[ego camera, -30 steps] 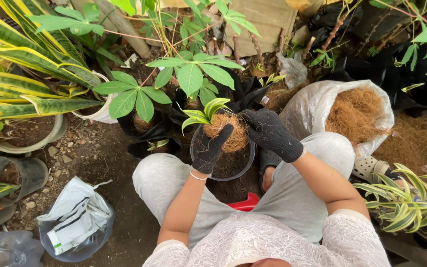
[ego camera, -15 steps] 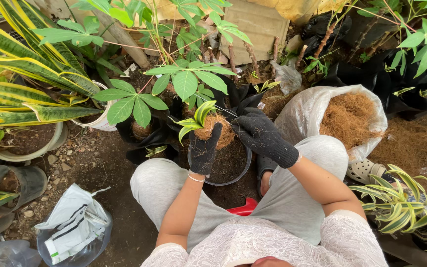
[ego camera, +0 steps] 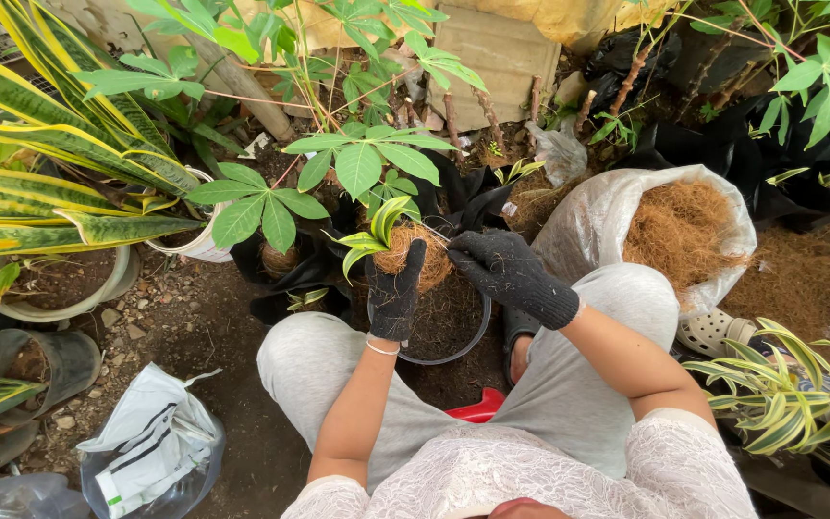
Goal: The person wraps a small plant's root ball with coconut coir and secures it with white string. They adjust the coir around the roots, then tie the string multiple times to hold the material in place.
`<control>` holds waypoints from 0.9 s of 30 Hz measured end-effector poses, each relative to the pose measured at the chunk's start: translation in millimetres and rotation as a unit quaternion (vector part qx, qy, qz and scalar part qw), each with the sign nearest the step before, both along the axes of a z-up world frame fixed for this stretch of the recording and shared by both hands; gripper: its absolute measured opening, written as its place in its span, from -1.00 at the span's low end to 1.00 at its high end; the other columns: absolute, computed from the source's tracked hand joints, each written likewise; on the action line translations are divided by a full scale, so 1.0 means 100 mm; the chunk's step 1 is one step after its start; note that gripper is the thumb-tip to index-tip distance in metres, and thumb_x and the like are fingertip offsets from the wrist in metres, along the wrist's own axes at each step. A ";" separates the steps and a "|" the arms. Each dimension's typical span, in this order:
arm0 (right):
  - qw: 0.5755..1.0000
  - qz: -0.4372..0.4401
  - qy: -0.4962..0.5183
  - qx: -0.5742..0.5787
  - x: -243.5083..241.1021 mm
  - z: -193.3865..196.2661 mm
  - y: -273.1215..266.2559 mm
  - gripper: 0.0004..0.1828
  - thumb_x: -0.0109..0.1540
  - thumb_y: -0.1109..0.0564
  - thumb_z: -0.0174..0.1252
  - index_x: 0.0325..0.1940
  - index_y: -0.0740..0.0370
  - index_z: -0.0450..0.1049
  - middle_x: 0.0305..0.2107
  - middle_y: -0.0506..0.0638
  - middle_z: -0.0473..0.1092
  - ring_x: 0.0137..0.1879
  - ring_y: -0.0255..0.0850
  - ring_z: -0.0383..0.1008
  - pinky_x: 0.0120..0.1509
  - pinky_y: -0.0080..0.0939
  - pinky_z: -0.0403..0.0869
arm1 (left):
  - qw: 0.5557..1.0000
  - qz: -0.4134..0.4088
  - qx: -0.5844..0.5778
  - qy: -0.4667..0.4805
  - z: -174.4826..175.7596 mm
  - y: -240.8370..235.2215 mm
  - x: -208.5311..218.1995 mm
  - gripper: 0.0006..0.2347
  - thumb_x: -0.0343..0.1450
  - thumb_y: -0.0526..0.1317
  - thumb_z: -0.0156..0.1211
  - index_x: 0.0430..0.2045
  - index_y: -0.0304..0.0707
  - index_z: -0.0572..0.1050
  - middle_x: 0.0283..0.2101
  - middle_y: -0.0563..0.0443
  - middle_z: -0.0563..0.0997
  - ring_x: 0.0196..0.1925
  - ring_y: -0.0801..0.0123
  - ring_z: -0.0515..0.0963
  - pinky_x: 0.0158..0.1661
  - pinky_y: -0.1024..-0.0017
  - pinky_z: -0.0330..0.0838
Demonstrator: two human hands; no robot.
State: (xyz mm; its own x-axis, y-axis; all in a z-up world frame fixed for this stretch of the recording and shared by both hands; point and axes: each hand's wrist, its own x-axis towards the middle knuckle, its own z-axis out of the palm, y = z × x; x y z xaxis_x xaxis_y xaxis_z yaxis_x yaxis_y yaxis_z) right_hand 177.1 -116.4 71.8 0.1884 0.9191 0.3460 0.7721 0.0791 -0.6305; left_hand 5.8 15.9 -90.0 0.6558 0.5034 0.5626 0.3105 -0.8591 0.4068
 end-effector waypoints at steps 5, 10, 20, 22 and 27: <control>0.999 -0.013 0.001 -0.042 -0.03 -0.03 0.00 -0.78 0.32 0.02 0.20 -0.10 0.20 0.57 -0.40 0.18 0.51 -0.27 0.12 0.57 -0.22 0.04 0.48 | 0.998 0.012 0.061 0.002 -0.01 0.00 0.01 -0.48 0.41 -0.44 0.19 0.32 -0.03 0.38 0.34 -0.23 0.37 0.35 -0.10 0.38 0.35 0.02 0.24; 1.000 0.022 0.003 -0.012 -0.05 -0.05 -0.02 -0.75 0.32 0.04 0.17 -0.02 0.23 0.54 -0.31 0.19 0.53 -0.20 0.13 0.57 -0.18 0.03 0.51 | 0.999 -0.007 -0.032 -0.030 0.00 0.00 0.02 -0.54 0.48 -0.41 0.20 0.31 -0.03 0.40 0.30 -0.21 0.38 0.32 0.02 0.42 0.31 0.11 0.29; 0.999 0.023 -0.023 0.005 -0.12 -0.15 -0.02 -0.79 0.30 0.06 0.19 -0.04 0.20 0.54 -0.42 0.16 0.50 -0.30 0.10 0.55 -0.23 0.05 0.47 | 1.000 -0.003 -0.003 -0.006 -0.01 0.00 0.00 -0.54 0.46 -0.39 0.19 0.30 -0.03 0.40 0.31 -0.18 0.39 0.31 0.01 0.42 0.29 0.09 0.30; 0.999 0.020 -0.030 0.019 -0.14 -0.15 -0.03 -0.80 0.30 0.06 0.20 -0.06 0.19 0.54 -0.45 0.16 0.49 -0.32 0.11 0.54 -0.24 0.07 0.46 | 0.995 -0.030 -0.085 -0.043 -0.03 0.01 0.01 -0.56 0.51 -0.38 0.18 0.32 -0.02 0.39 0.32 -0.16 0.39 0.32 0.06 0.44 0.30 0.12 0.32; 0.998 0.035 -0.050 0.009 -0.19 -0.14 -0.01 -0.78 0.27 0.06 0.23 -0.07 0.20 0.53 -0.46 0.17 0.47 -0.31 0.14 0.50 -0.24 0.12 0.42 | 0.998 -0.007 -0.037 -0.056 0.00 0.01 0.03 -0.54 0.49 -0.41 0.14 0.33 -0.06 0.38 0.31 -0.21 0.38 0.33 0.02 0.41 0.31 0.10 0.30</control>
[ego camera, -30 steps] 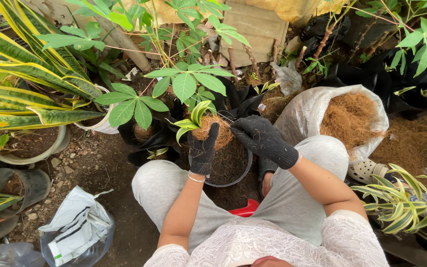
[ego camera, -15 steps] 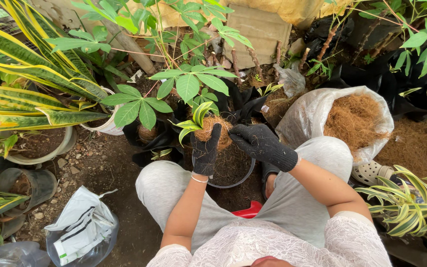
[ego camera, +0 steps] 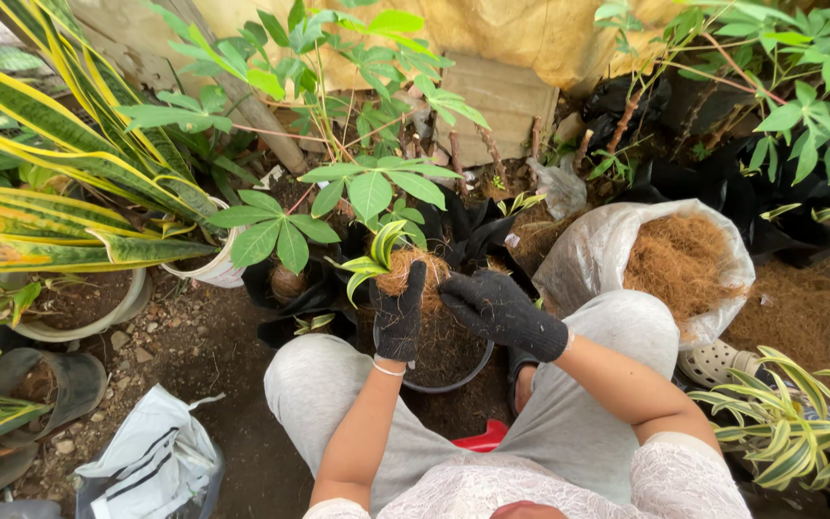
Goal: The person wraps a small plant's root ball with coconut coir and secures it with white string. They adjust the coir around the roots, then tie the string multiple times to hold the material in place.
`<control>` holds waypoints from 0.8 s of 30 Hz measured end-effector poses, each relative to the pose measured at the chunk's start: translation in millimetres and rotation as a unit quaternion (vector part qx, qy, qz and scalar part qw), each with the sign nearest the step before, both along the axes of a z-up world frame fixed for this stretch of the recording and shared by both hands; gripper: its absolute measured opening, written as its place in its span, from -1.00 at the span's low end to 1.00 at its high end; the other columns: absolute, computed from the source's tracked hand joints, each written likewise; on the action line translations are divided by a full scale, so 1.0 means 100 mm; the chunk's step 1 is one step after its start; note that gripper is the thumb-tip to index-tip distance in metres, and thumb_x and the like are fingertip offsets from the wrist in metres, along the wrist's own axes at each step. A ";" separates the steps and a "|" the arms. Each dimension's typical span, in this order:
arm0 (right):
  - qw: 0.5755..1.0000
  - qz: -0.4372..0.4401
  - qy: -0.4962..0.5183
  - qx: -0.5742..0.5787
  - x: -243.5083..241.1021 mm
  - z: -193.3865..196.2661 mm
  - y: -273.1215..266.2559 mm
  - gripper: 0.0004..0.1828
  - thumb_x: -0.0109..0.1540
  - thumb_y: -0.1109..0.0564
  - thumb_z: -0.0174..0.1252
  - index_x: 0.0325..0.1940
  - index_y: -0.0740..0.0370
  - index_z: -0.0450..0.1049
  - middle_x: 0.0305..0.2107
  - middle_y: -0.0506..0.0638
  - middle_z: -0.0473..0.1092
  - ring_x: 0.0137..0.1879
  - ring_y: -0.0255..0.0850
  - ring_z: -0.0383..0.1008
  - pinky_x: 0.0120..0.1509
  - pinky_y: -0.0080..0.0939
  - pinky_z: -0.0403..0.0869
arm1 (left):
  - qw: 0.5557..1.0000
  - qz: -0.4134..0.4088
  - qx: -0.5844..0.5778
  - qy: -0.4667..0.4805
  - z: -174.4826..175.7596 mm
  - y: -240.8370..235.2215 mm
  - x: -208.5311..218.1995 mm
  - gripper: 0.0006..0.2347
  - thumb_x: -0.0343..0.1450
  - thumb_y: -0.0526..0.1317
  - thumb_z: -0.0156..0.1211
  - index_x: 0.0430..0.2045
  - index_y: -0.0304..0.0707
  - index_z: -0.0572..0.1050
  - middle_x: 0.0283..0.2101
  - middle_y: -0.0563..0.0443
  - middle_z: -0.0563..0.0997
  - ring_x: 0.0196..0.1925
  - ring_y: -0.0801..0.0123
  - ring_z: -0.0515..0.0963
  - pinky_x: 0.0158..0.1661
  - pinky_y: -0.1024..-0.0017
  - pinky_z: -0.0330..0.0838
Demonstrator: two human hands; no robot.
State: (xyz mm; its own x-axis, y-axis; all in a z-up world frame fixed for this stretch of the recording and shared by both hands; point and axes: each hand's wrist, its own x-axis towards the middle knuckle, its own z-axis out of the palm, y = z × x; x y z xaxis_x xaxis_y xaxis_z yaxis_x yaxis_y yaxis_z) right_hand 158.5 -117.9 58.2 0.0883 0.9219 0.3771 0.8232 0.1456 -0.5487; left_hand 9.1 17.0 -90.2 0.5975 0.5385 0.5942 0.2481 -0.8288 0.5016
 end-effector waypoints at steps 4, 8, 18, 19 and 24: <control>1.000 -0.005 -0.008 -0.003 -0.04 0.01 0.00 -0.77 0.25 0.06 0.25 -0.08 0.20 0.54 -0.45 0.18 0.48 -0.30 0.15 0.50 -0.22 0.12 0.43 | 0.989 -0.013 -0.128 -0.067 0.12 0.00 0.01 -0.58 0.53 -0.39 0.15 0.32 -0.06 0.37 0.30 -0.18 0.39 0.31 0.09 0.43 0.30 0.14 0.32; 0.998 0.058 -0.009 0.033 -0.07 0.05 -0.02 -0.77 0.26 0.07 0.24 -0.05 0.21 0.52 -0.29 0.17 0.53 -0.16 0.12 0.55 -0.11 0.09 0.48 | 0.998 0.012 -0.012 -0.064 0.23 -0.03 0.01 -0.60 0.54 -0.40 0.07 0.32 -0.15 0.41 0.33 -0.18 0.40 0.36 0.11 0.41 0.35 0.15 0.29; 0.988 0.127 -0.050 0.070 -0.20 0.05 -0.02 -0.71 0.26 0.17 0.25 0.04 0.30 0.48 -0.21 0.16 0.52 0.00 0.13 0.56 0.34 0.10 0.42 | 0.690 -0.081 -0.621 -0.362 -0.19 0.14 0.18 -0.51 0.59 -0.13 -0.08 0.43 -0.37 0.14 0.46 -0.04 0.27 0.50 0.27 0.23 0.44 0.28 0.09; 0.987 0.135 -0.062 0.063 -0.20 0.05 -0.03 -0.70 0.25 0.16 0.27 0.04 0.30 0.49 -0.24 0.15 0.52 -0.03 0.10 0.56 0.41 0.15 0.39 | 0.713 -0.103 -0.601 -0.347 -0.22 0.15 0.13 -0.50 0.60 -0.10 -0.14 0.45 -0.33 0.09 0.49 -0.02 0.21 0.53 0.30 0.17 0.46 0.30 0.02; 0.987 0.113 -0.100 0.056 -0.24 0.05 -0.03 -0.73 0.24 0.14 0.31 0.01 0.22 0.54 -0.34 0.08 0.50 0.00 0.02 0.55 0.55 0.34 0.22 | 0.767 -0.069 -0.561 -0.304 -0.11 0.18 -0.03 -0.50 0.61 -0.06 -0.21 0.46 -0.28 0.06 0.55 -0.05 0.12 0.58 0.28 0.07 0.49 0.28 -0.06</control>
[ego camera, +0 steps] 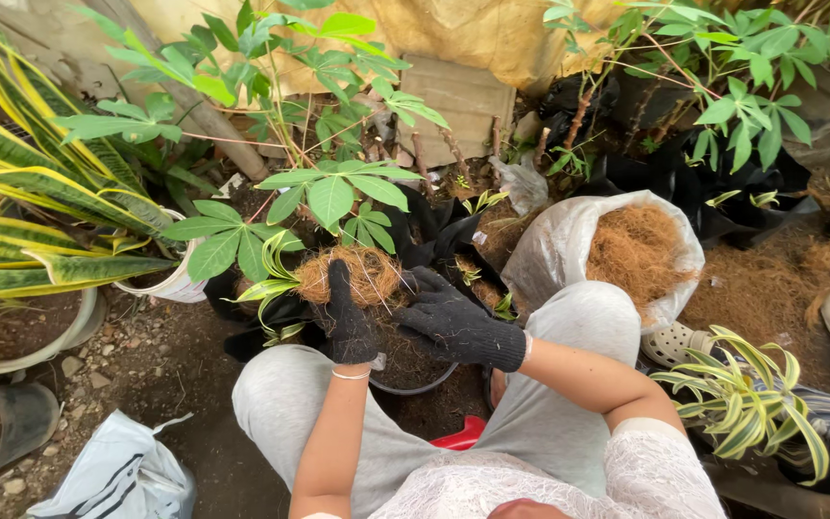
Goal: The person wraps a small plant's root ball with coconut coir and secures it with white string. They adjust the coir around the roots, then tie the string multiple times to hold the material in place.
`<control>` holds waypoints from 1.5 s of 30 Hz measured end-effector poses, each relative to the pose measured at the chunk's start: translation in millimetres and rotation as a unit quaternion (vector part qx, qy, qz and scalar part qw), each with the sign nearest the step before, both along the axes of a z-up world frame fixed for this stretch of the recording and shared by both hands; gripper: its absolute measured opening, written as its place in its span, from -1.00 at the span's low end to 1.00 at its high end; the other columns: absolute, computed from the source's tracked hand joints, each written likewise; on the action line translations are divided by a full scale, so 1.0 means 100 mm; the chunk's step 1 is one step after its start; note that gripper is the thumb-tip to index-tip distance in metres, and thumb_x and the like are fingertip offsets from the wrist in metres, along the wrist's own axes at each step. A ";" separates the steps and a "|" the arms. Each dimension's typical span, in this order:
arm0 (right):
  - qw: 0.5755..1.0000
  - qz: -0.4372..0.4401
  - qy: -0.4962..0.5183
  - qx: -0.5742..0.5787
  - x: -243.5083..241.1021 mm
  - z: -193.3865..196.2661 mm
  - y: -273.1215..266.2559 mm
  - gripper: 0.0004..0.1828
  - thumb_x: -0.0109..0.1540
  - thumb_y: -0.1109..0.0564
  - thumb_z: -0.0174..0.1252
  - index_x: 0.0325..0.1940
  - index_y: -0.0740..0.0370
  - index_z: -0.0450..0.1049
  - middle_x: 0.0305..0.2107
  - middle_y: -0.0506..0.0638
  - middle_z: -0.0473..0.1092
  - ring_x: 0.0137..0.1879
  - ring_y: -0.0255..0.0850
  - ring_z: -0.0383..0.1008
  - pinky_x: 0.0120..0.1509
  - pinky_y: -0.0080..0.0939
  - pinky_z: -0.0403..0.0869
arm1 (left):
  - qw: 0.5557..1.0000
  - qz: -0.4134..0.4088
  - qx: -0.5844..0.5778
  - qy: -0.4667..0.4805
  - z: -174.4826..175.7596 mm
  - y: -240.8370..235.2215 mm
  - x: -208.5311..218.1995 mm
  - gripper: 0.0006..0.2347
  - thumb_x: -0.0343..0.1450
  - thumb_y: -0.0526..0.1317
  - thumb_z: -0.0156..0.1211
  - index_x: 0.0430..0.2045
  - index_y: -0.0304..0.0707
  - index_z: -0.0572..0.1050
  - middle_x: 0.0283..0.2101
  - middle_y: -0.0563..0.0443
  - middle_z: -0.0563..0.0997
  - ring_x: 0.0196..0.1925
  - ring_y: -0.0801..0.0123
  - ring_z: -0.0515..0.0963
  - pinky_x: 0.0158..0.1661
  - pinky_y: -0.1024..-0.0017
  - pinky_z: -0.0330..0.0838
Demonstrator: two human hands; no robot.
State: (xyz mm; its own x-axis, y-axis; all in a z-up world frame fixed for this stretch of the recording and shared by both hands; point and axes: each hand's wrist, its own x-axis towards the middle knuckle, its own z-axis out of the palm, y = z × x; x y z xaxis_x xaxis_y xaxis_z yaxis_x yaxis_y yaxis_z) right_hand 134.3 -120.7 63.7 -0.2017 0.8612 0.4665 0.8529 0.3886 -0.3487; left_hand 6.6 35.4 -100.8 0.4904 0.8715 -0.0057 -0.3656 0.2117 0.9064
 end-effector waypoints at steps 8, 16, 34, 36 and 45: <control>0.997 0.014 -0.038 0.060 -0.02 0.05 0.02 -0.73 0.15 0.09 0.33 -0.11 0.18 0.55 -0.31 0.03 0.48 0.12 0.08 0.50 0.47 0.47 0.07 | 0.951 0.091 -0.266 -0.129 0.45 0.03 -0.04 -0.52 0.51 -0.08 0.03 0.34 -0.29 0.27 0.39 -0.08 0.35 0.39 0.14 0.34 0.35 0.14 0.25; 0.995 0.069 0.006 -0.069 0.16 -0.37 -0.02 -0.50 0.15 0.09 0.34 0.15 0.22 0.46 -0.33 0.10 0.51 -0.20 0.08 0.53 0.06 0.05 0.45 | 0.956 0.135 -0.215 -0.149 0.21 0.00 -0.14 -0.58 0.53 -0.18 0.11 0.29 -0.37 0.34 0.35 -0.10 0.41 0.35 0.21 0.40 0.34 0.20 0.30; 0.913 0.024 0.388 -0.119 0.47 -1.33 -0.04 -0.43 0.22 0.13 0.32 0.26 0.39 0.37 0.08 0.31 0.40 0.15 0.11 0.43 0.24 0.01 0.42 | 0.969 -0.205 -0.100 -0.094 -1.00 -0.21 -0.30 -0.63 0.56 -0.33 0.07 0.28 -0.46 0.31 0.31 -0.22 0.44 0.35 0.14 0.43 0.38 0.20 0.30; 0.957 -0.018 0.256 -0.137 0.64 -1.26 0.05 -0.64 0.23 0.13 0.35 0.05 0.34 0.50 -0.10 0.21 0.51 0.00 0.03 0.50 0.13 -0.06 0.49 | 0.964 -0.201 -0.148 -0.093 -0.94 -0.24 -0.28 -0.63 0.53 -0.31 0.13 0.24 -0.45 0.34 0.25 -0.22 0.47 0.29 0.13 0.47 0.32 0.20 0.34; 0.911 -0.141 0.360 -0.142 0.69 -0.23 0.14 -0.81 0.30 0.26 0.19 -0.01 0.34 0.56 -0.21 0.07 0.58 -0.13 -0.32 0.58 0.00 -0.28 0.55 | 0.990 -0.137 0.018 0.037 0.49 -0.25 -0.16 -0.59 0.38 -0.22 0.39 0.06 -0.42 0.46 0.01 -0.22 0.63 0.01 0.12 0.65 0.06 0.23 0.53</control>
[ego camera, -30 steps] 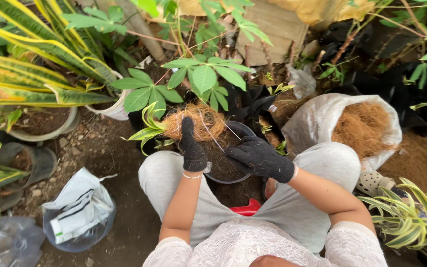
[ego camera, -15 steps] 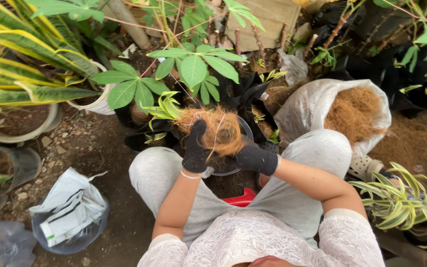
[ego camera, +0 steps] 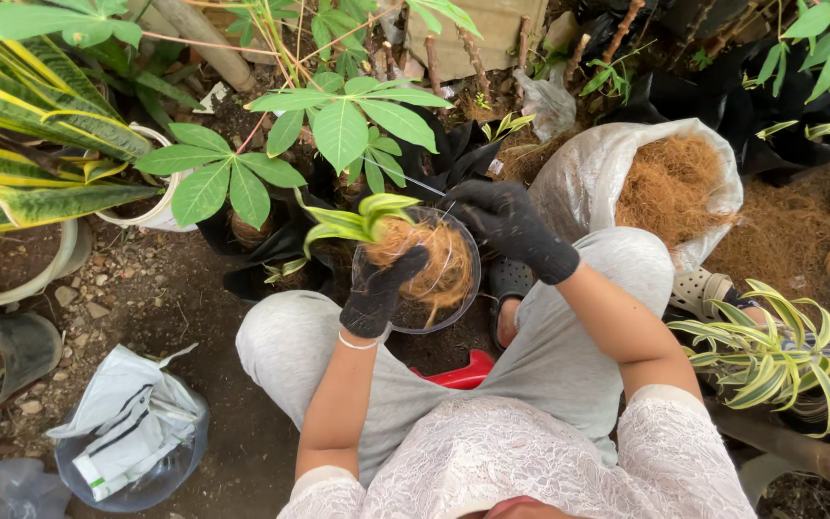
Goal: The person wraps a small plant's root ball with coconut coir and secures it with white string. They adjust the coir around the roots, then tie the string multiple times to hold the material in place.
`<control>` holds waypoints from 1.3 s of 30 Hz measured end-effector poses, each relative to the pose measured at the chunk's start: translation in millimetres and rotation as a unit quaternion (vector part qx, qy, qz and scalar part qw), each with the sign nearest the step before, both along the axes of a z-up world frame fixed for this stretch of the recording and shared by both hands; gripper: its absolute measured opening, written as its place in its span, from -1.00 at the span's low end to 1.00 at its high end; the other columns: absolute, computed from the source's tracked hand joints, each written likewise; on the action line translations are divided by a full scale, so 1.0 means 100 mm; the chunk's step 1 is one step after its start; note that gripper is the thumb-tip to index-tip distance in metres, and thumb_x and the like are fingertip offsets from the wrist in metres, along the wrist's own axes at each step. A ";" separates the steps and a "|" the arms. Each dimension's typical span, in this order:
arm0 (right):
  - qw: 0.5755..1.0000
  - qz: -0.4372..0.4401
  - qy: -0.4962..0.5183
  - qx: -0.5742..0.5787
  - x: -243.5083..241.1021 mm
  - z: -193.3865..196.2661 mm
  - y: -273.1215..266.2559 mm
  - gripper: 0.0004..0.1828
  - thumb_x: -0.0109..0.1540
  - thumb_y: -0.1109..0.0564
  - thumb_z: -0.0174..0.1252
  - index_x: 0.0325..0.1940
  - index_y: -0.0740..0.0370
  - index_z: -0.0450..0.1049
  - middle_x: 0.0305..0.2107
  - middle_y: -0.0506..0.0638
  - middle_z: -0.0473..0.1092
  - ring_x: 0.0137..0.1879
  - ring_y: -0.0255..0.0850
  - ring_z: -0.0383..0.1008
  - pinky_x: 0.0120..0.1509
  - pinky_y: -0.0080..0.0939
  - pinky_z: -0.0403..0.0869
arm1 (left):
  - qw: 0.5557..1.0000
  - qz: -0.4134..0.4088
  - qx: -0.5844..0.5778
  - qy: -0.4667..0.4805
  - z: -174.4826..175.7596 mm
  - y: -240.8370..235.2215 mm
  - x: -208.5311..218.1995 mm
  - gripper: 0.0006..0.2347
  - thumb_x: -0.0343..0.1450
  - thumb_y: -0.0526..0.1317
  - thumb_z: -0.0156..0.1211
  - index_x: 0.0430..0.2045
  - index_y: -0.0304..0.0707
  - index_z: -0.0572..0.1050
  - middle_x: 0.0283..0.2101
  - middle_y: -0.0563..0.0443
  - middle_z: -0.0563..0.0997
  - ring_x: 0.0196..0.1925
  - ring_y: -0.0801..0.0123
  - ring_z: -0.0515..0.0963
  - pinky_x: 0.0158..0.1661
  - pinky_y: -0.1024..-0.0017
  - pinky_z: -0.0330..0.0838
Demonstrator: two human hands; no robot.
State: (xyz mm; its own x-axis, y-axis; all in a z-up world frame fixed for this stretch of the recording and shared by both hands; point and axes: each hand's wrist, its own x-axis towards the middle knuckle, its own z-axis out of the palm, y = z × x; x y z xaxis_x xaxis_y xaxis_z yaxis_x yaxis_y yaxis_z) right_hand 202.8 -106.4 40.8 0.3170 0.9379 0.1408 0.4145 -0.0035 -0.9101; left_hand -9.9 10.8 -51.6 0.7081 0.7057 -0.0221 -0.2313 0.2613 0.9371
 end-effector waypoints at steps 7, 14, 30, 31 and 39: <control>0.998 -0.012 0.019 0.058 -0.14 0.27 -0.16 -0.87 0.34 0.30 0.20 -0.03 0.37 0.54 -0.22 -0.02 0.54 -0.12 -0.38 0.48 -0.04 -0.33 0.51 | 0.946 0.035 0.267 0.182 0.25 -0.01 0.17 -0.59 0.35 -0.09 0.46 -0.01 -0.34 0.54 -0.03 -0.06 0.69 -0.02 0.21 0.71 0.01 0.29 0.57; 0.956 0.100 -0.265 0.079 -0.41 0.25 -0.17 -0.78 0.26 0.13 0.27 -0.02 0.18 0.54 -0.53 0.08 0.49 -0.40 -0.02 0.53 -0.31 -0.03 0.47 | 0.717 0.138 0.648 0.216 -0.30 0.10 0.16 -0.60 0.47 -0.34 0.24 0.23 0.00 0.47 0.29 -0.15 0.46 0.33 0.10 0.46 0.33 0.12 0.33; 0.957 0.201 -0.211 -0.012 -0.62 -0.87 -0.16 -0.50 0.28 0.10 0.21 0.30 0.22 0.39 0.01 0.26 0.49 0.06 0.15 0.53 0.18 0.03 0.47 | 0.980 0.022 0.197 -0.034 -0.91 0.09 0.08 -0.46 0.55 -0.53 -0.05 0.49 -0.19 0.12 0.54 -0.09 0.20 0.57 0.16 0.21 0.53 0.22 0.10; 0.965 0.191 -0.178 0.001 -0.60 -0.99 -0.16 -0.46 0.29 0.11 0.22 0.34 0.26 0.36 0.06 0.29 0.47 0.10 0.15 0.52 0.23 0.01 0.47 | 0.982 -0.020 0.156 -0.105 -0.84 0.09 0.02 -0.44 0.53 -0.51 0.03 0.47 -0.15 0.11 0.52 -0.04 0.20 0.54 0.21 0.24 0.50 0.25 0.20; 0.995 0.097 0.005 0.012 -0.01 -0.86 0.06 -0.41 0.28 -0.07 0.30 0.28 0.31 0.41 -0.01 0.29 0.48 0.02 -0.01 0.56 0.12 -0.08 0.48 | 0.973 -0.056 0.223 0.013 -0.75 0.10 -0.08 -0.65 0.54 -0.43 0.12 0.27 -0.38 0.40 0.33 -0.19 0.46 0.37 0.16 0.43 0.36 0.24 0.32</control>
